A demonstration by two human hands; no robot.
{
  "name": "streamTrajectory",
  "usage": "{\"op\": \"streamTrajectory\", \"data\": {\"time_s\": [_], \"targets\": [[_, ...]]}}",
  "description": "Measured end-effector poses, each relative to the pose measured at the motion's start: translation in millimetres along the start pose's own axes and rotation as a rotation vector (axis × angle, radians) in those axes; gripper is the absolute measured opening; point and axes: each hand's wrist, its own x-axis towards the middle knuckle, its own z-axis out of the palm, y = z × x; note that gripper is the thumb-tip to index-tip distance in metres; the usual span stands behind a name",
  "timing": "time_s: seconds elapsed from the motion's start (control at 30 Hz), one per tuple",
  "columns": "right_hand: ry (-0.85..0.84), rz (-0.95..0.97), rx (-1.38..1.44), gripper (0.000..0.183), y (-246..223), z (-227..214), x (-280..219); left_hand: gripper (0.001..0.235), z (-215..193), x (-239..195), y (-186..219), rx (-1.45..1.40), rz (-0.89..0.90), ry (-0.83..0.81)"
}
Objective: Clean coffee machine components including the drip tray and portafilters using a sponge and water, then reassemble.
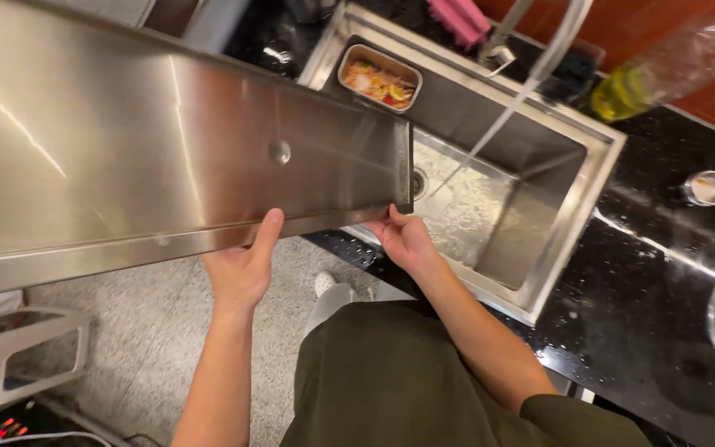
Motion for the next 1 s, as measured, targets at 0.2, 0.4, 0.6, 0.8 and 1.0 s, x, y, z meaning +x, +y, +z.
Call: {"op": "streamTrajectory", "data": {"time_s": [0.2,0.4,0.6,0.8,1.0], "targets": [[0.058,0.027,0.070,0.035,19.1,17.9,44.0,0.027,-22.5,15.1,-13.1,0.123,0.036,-0.110],[0.095,0.018,0.221,0.032,22.1,28.7,68.6,0.034,-36.0,31.3,-28.6,0.066,0.035,-0.177],[0.100,-0.019,0.161,0.028,23.6,32.9,77.6,0.050,-53.6,35.6,-61.0,-0.103,-0.098,-0.194],[0.028,-0.040,0.103,0.030,19.7,25.5,94.1,0.057,-55.2,38.6,-61.9,-0.010,-0.151,-0.150],[0.020,-0.060,-0.032,0.032,-4.7,33.8,56.4,0.056,-41.0,30.8,-86.0,-0.170,-0.165,-0.088]]}}
